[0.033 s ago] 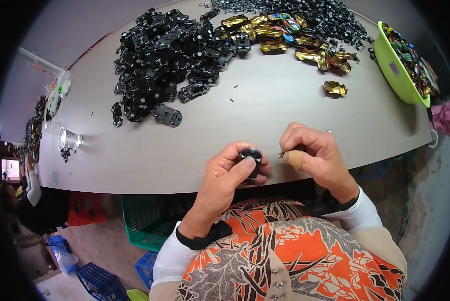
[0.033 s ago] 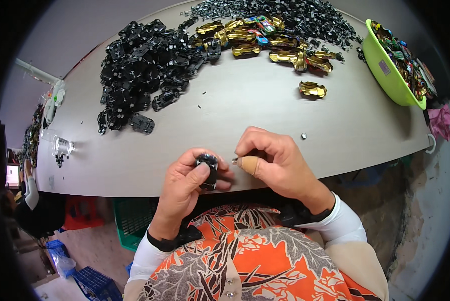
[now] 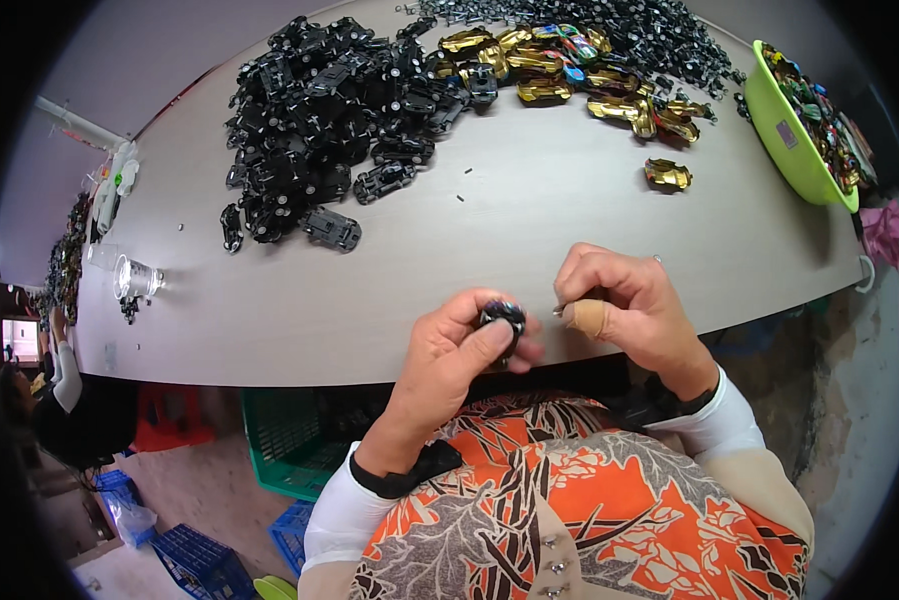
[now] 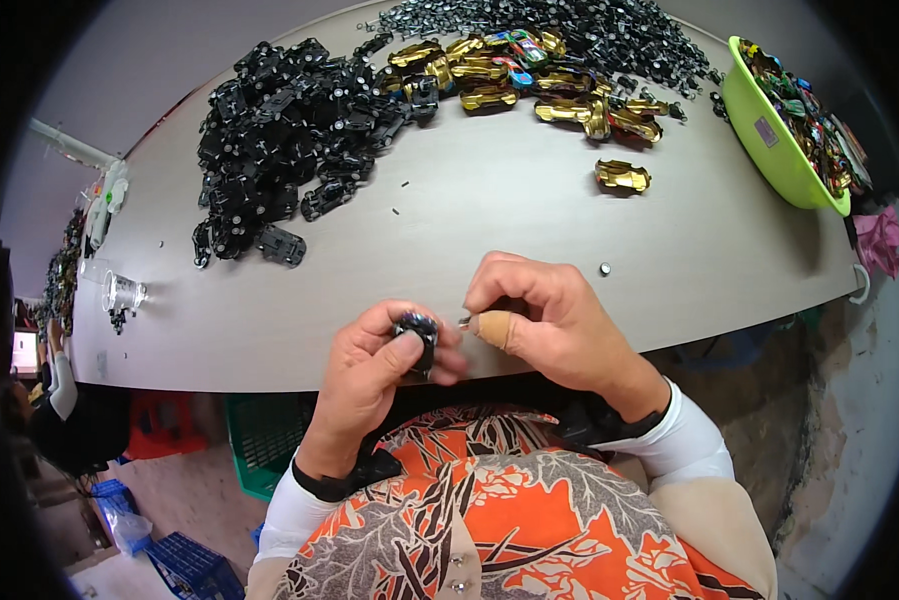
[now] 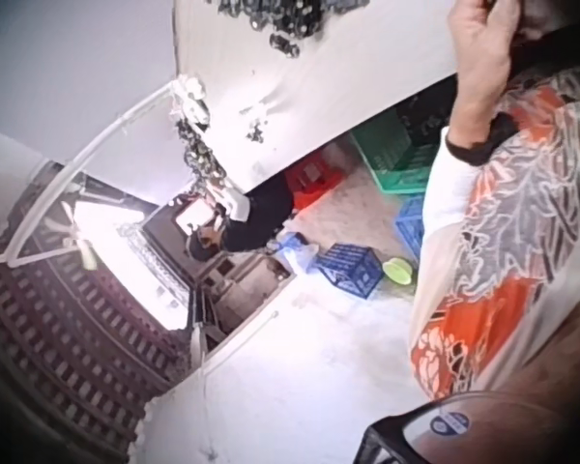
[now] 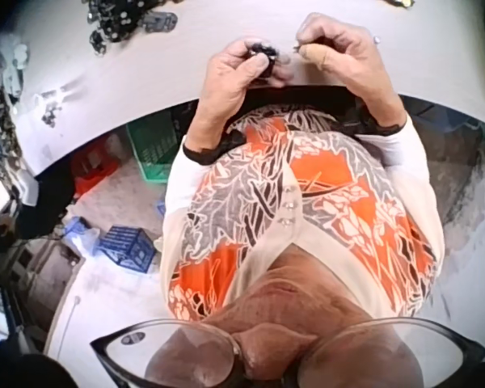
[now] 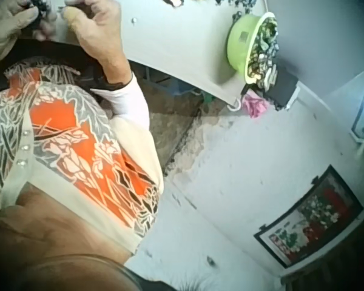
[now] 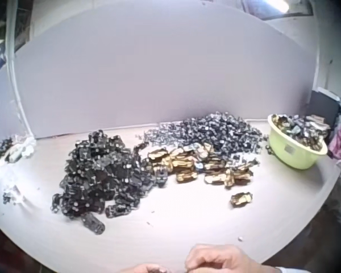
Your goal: The person assembles small toy cars by hand at a workbench. They pick up black chassis and gold-colored bodies, align the parts, and press them together to form complete units. The person handles the components one at a time, repeatedly performing the same assembly motion throughout the clip.
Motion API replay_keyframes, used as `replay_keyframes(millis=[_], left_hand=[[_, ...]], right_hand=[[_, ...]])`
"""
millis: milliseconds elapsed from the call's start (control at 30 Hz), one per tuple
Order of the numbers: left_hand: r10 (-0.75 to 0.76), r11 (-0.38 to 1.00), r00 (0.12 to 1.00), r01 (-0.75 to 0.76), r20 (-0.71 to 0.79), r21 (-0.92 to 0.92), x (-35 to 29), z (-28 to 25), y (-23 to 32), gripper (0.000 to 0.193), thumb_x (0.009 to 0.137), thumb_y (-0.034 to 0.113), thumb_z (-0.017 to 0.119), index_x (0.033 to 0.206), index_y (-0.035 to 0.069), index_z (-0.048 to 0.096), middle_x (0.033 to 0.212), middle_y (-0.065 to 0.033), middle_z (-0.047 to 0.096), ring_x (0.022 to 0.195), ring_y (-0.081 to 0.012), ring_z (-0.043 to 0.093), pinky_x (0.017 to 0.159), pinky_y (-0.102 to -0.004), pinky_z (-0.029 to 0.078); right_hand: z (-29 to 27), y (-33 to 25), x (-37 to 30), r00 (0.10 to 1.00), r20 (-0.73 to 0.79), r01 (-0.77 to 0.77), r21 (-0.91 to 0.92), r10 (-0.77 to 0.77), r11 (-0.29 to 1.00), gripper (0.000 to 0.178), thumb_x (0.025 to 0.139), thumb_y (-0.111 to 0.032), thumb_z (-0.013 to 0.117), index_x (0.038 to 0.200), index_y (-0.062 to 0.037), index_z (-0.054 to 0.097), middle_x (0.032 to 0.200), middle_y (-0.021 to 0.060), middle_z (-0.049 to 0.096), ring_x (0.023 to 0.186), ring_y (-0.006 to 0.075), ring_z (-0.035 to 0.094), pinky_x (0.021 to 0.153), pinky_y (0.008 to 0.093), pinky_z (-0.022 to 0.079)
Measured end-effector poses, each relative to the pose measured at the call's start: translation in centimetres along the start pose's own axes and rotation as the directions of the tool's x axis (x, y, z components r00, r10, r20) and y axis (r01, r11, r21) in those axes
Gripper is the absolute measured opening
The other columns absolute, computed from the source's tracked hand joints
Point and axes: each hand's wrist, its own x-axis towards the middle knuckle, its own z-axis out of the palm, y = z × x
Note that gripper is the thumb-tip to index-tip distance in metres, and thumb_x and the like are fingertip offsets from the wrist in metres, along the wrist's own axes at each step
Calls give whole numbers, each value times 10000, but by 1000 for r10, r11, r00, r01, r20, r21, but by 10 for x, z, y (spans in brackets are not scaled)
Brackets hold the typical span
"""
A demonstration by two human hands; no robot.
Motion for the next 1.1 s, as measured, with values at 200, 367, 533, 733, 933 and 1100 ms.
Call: replay_keyframes(millis=[200, 367, 533, 733, 933, 1100], left_hand=[[-89, 969, 993, 69, 73, 236, -7, -1, 4, 168, 895, 111, 554, 1015, -6, 563, 842, -85, 625, 676, -109, 594, 603, -217, 492], [-91, 926, 988, 37, 128, 376, -8, 4, 5, 130, 878, 47, 535, 987, -11, 574, 797, -48, 622, 629, -74, 567, 575, -193, 472], [-99, 856, 990, 36, 96, 516, -12, 9, 9, 139, 853, 36, 543, 974, -24, 578, 743, -32, 611, 577, -62, 549, 517, -195, 444], [4, 700, 999, -35, 45, 713, -16, 1, 0, 116, 815, 24, 554, 910, -31, 590, 615, -47, 566, 504, -88, 533, 488, -221, 425], [2, 706, 999, 38, -55, 707, -37, -10, 8, 138, 754, 46, 612, 872, -24, 596, 628, -105, 567, 566, -160, 562, 539, -284, 434], [-80, 682, 991, 130, -104, 720, -80, -48, 31, 174, 694, 31, 622, 853, -41, 625, 715, -114, 628, 646, -135, 596, 606, -244, 455]], right_hand=[[-1, -1, 4, 977, 204, -88, 151, 56, 985, 72, 786, 11, 587, 856, 24, 601, 827, 24, 539, 737, 81, 497, 651, 218, 397], [4, 10, 3, 973, 223, 30, 101, -52, 994, 84, 773, 1, 627, 852, 28, 620, 826, 43, 562, 761, 107, 533, 681, 232, 423], [10, 7, 1, 984, 178, 4, -128, 19, 992, 84, 745, -9, 639, 815, 28, 612, 776, 90, 571, 714, 170, 560, 645, 270, 439], [28, 27, -2, 982, 92, 187, -396, -164, 899, 70, 694, 0, 604, 759, 9, 583, 737, 167, 560, 693, 344, 561, 610, 388, 447], [42, 28, 1, 951, 235, 262, -264, -202, 928, 133, 757, -18, 625, 884, -2, 587, 792, 149, 595, 728, 331, 591, 628, 376, 470], [-14, 2, 12, 890, 90, 430, -497, -448, 754, 225, 700, 91, 526, 888, -21, 579, 810, 103, 587, 731, 282, 591, 623, 339, 472]])
